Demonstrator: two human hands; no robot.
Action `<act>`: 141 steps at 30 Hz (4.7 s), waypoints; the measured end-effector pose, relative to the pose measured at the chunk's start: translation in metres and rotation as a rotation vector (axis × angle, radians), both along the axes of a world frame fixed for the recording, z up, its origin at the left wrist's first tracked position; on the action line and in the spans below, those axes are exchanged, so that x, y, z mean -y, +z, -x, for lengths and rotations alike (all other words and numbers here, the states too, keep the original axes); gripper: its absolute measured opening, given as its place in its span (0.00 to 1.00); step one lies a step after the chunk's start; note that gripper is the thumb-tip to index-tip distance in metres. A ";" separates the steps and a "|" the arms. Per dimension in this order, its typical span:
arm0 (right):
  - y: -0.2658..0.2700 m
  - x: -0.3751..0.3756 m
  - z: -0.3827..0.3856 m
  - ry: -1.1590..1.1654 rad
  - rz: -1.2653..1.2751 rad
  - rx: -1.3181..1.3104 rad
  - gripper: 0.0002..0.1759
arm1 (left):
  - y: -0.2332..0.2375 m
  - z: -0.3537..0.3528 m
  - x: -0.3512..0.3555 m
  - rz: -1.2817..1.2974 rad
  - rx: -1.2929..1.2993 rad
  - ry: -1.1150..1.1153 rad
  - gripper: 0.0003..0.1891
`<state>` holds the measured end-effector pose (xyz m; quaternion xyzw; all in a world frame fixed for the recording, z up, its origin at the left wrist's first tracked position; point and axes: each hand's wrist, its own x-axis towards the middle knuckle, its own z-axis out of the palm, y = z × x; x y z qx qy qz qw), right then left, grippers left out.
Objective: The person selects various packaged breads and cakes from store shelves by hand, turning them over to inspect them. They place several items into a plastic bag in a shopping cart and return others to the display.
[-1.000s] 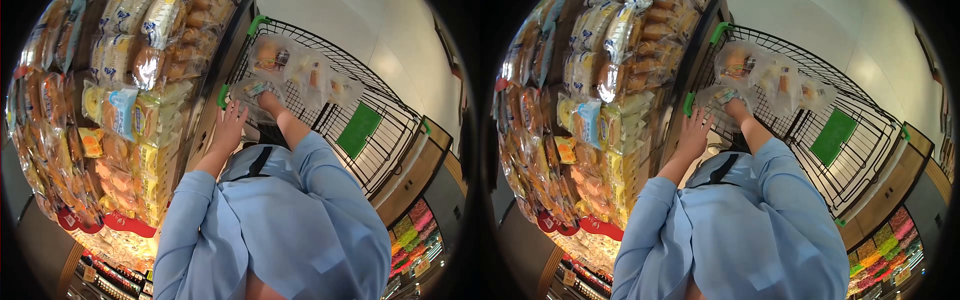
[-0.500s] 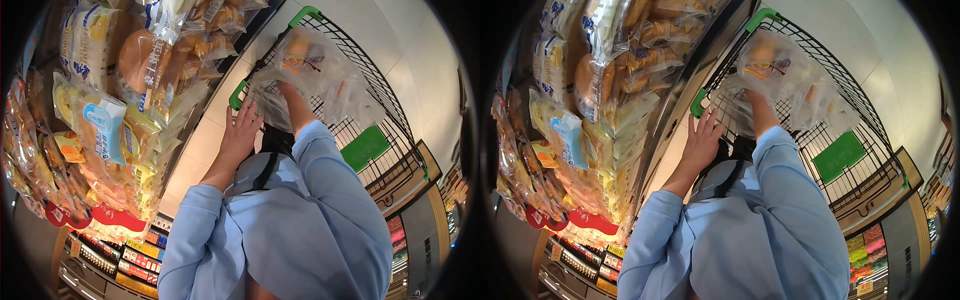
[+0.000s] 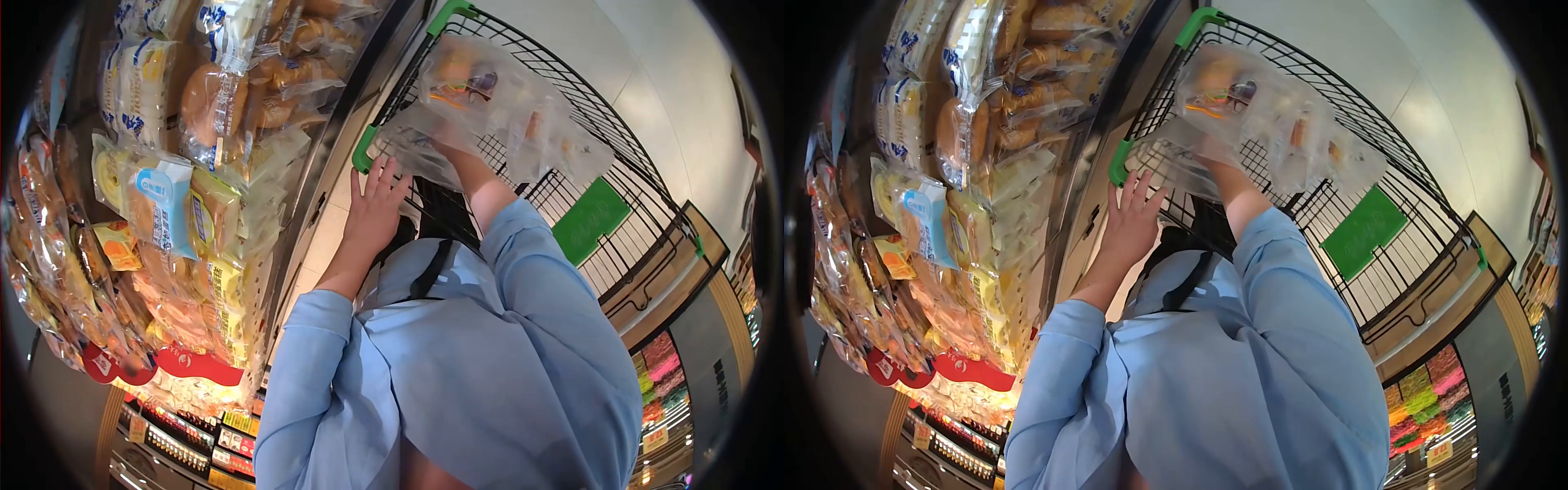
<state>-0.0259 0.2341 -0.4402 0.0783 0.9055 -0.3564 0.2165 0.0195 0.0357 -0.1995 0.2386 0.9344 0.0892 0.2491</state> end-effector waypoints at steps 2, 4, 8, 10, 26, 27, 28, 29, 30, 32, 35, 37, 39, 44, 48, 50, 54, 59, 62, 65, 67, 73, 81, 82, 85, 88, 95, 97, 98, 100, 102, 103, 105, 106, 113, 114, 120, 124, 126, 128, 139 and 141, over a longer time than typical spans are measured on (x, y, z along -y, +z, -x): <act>0.032 0.002 -0.001 0.010 -0.001 -0.004 0.16 | 0.004 0.001 0.000 0.001 0.007 -0.014 0.30; 0.076 0.007 0.002 0.029 0.082 0.164 0.15 | 0.009 0.002 0.001 0.006 0.003 -0.024 0.31; 0.064 0.011 -0.012 0.177 0.019 0.019 0.16 | 0.019 0.001 0.002 0.000 0.046 -0.033 0.38; 0.106 0.010 -0.014 0.549 -0.243 0.005 0.19 | 0.024 -0.002 0.002 -0.020 0.044 -0.022 0.40; 0.215 0.010 -0.058 0.424 -0.240 -0.106 0.25 | 0.108 -0.040 -0.011 -0.374 -0.320 -0.130 0.32; 0.228 0.010 -0.057 0.325 -0.199 -0.020 0.25 | 0.107 -0.038 -0.010 -0.335 -0.364 -0.115 0.30; 0.249 0.011 -0.054 0.225 -0.155 0.063 0.25 | 0.106 -0.035 -0.009 -0.293 -0.408 -0.098 0.29; 0.270 0.010 -0.050 0.228 -0.159 0.051 0.25 | 0.105 -0.033 -0.008 -0.294 -0.420 -0.096 0.29; 0.297 0.011 -0.047 0.243 -0.207 0.192 0.25 | 0.102 -0.031 -0.007 -0.281 -0.386 -0.054 0.28; 0.307 0.007 -0.046 0.256 -0.253 0.323 0.25 | 0.097 -0.024 -0.006 -0.142 -0.315 -0.033 0.24; 0.268 -0.015 -0.047 0.169 -0.032 0.169 0.26 | 0.080 -0.015 -0.006 -0.187 -0.244 -0.022 0.20; 0.240 -0.024 -0.037 0.736 -0.394 0.041 0.21 | 0.096 -0.008 -0.016 -0.204 -0.269 0.003 0.18; 0.217 -0.034 -0.061 0.434 -0.325 -0.054 0.20 | 0.108 -0.004 -0.027 -0.217 -0.282 0.028 0.16; 0.189 -0.055 -0.071 0.242 -0.360 0.153 0.21 | 0.115 0.003 -0.047 -0.170 -0.301 0.072 0.15; 0.204 -0.054 -0.064 0.341 -0.327 0.187 0.23 | 0.106 -0.001 -0.047 -0.105 -0.219 0.128 0.16; 0.223 -0.050 -0.057 0.397 -0.358 0.232 0.24 | 0.098 -0.002 -0.043 -0.045 -0.179 0.161 0.17; 0.260 -0.045 -0.056 0.337 -0.246 0.096 0.14 | 0.086 0.008 -0.033 -0.038 -0.019 0.276 0.20; 0.350 -0.038 -0.046 0.235 0.005 -0.082 0.08 | 0.070 0.027 -0.003 -0.241 0.132 0.314 0.28; 0.390 -0.039 -0.035 0.168 0.363 -0.145 0.10 | 0.098 0.023 0.021 -0.673 -0.003 0.273 0.29; 0.438 -0.023 -0.025 0.229 0.619 -0.020 0.07 | 0.196 0.002 0.035 -0.955 0.357 0.483 0.27; 0.464 0.005 -0.021 0.268 0.903 -0.018 0.05 | 0.215 -0.015 0.054 -1.073 0.420 0.564 0.22; 0.494 0.102 -0.021 0.383 1.219 0.122 0.12 | 0.244 -0.080 0.110 -1.439 0.268 0.901 0.11; 0.502 0.183 -0.068 0.713 1.006 0.396 0.10 | 0.268 -0.176 0.148 -1.966 -0.082 1.338 0.22; 0.501 0.189 -0.075 0.697 1.031 0.394 0.08 | 0.267 -0.186 0.150 -1.980 -0.118 1.344 0.22; 0.510 0.209 -0.089 0.776 1.056 0.390 0.09 | 0.260 -0.219 0.160 -2.031 -0.199 1.385 0.19; 0.517 0.227 -0.105 0.868 1.038 0.337 0.09 | 0.253 -0.250 0.175 -2.101 -0.185 1.318 0.16; 0.521 0.250 -0.144 0.896 1.023 0.240 0.08 | 0.260 -0.293 0.199 -2.089 -0.215 1.282 0.17; 0.521 0.252 -0.155 0.884 1.026 0.218 0.08 | 0.261 -0.300 0.204 -2.136 -0.187 1.231 0.18; 0.523 0.254 -0.160 0.864 1.015 0.211 0.09 | 0.259 -0.303 0.207 -2.136 -0.172 1.231 0.18; 0.522 0.255 -0.168 0.828 0.999 0.204 0.09 | 0.255 -0.308 0.210 -1.959 -0.184 1.305 0.18; 0.515 0.254 -0.174 0.818 0.994 0.199 0.10 | 0.252 -0.311 0.216 -1.945 -0.142 1.290 0.18; 0.513 0.253 -0.176 0.799 0.991 0.198 0.10 | 0.251 -0.312 0.217 -1.932 -0.117 1.277 0.18; 0.509 0.251 -0.181 0.806 0.967 0.125 0.11 | 0.250 -0.313 0.220 -1.939 -0.088 1.274 0.17; 0.509 0.252 -0.185 0.787 0.963 0.124 0.11 | 0.250 -0.312 0.221 -1.945 -0.083 1.275 0.17; 0.524 0.257 -0.208 0.658 1.051 0.133 0.17 | 0.247 -0.311 0.220 -1.914 0.005 1.167 0.16; 0.524 0.257 -0.210 0.650 1.067 0.137 0.18 | 0.246 -0.311 0.221 -1.891 -0.025 1.122 0.16; 0.524 0.258 -0.217 0.657 1.032 0.131 0.17 | 0.254 -0.318 0.227 -1.816 -0.043 1.098 0.17; 0.525 0.262 -0.223 0.646 1.063 0.138 0.18 | 0.256 -0.323 0.230 -1.792 -0.088 1.112 0.18; 0.525 0.265 -0.225 0.655 1.055 0.132 0.19 | 0.257 -0.327 0.231 -1.804 -0.100 1.113 0.18; 0.528 0.268 -0.228 0.678 1.039 0.132 0.20 | 0.257 -0.332 0.233 -1.815 -0.112 1.116 0.18; 0.525 0.279 -0.244 0.706 1.020 0.180 0.17 | 0.250 -0.351 0.235 -1.830 -0.121 1.140 0.18; 0.525 0.279 -0.246 0.694 1.033 0.191 0.17 | 0.248 -0.352 0.236 -1.827 -0.120 1.141 0.18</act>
